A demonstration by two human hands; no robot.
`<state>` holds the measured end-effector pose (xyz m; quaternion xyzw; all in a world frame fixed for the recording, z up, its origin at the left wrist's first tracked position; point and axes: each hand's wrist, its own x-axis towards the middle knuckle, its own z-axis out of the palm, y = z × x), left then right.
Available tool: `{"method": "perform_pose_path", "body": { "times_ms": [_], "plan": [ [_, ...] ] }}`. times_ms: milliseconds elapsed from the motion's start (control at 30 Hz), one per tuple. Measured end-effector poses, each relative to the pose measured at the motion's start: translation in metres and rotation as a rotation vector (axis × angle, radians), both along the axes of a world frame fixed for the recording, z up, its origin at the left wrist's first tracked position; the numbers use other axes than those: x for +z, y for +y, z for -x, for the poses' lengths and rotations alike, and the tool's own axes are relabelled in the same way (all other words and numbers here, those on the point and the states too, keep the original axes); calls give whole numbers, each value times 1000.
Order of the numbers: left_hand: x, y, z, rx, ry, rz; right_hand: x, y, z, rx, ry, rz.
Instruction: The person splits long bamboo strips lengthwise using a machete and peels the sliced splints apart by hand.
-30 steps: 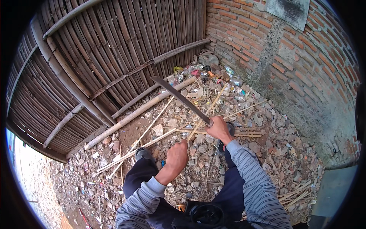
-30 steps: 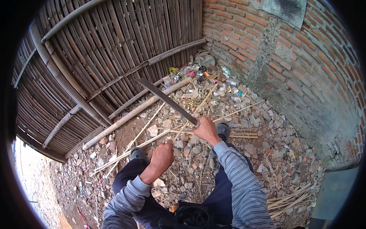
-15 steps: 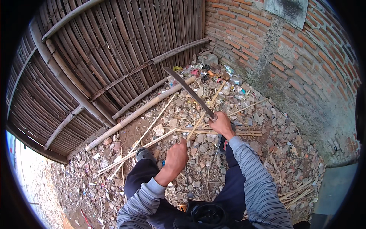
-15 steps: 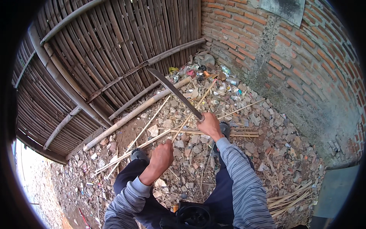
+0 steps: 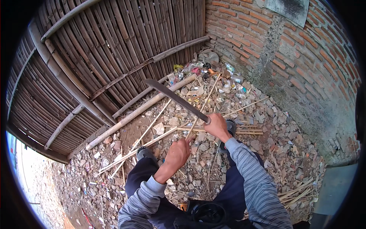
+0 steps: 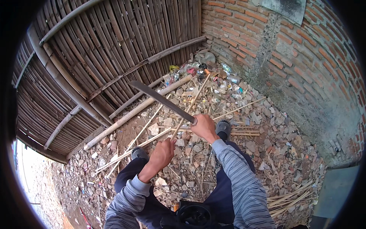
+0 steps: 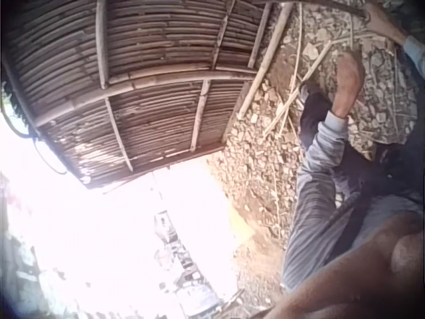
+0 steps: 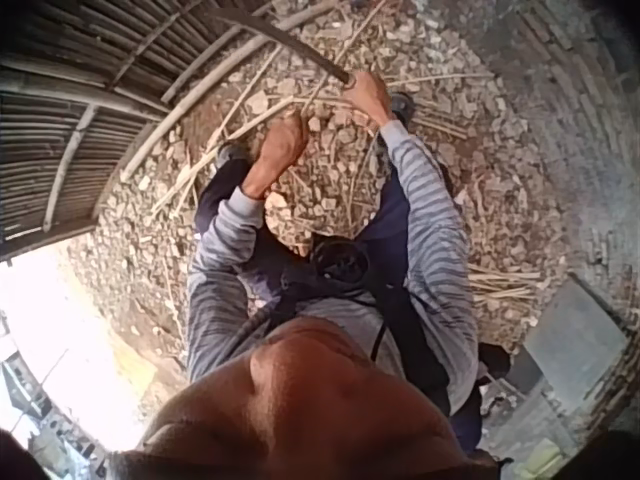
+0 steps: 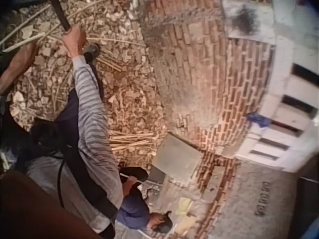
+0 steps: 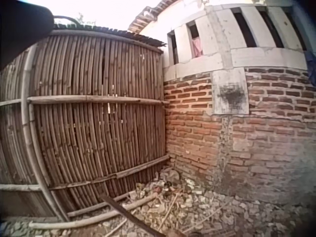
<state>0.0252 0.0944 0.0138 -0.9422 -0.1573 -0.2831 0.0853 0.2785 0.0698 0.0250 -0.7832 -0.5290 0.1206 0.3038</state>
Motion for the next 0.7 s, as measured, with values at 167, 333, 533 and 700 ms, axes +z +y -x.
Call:
{"method": "perform_pose_path", "body": {
  "times_ms": [167, 333, 533, 700],
  "plan": [
    [-12, -6, -2, 138, 70, 220, -7, 2, -16, -168, -36, -2],
    [3, -13, -7, 296, 31, 643, 1, -11, 17, -7, -12, 54],
    [14, -21, -10, 318, 31, 651, 0, -4, -7, 11, -86, 95],
    [5, -12, -8, 345, 150, 643, 0, 5, -28, -150, -27, 100]
  ]
}}
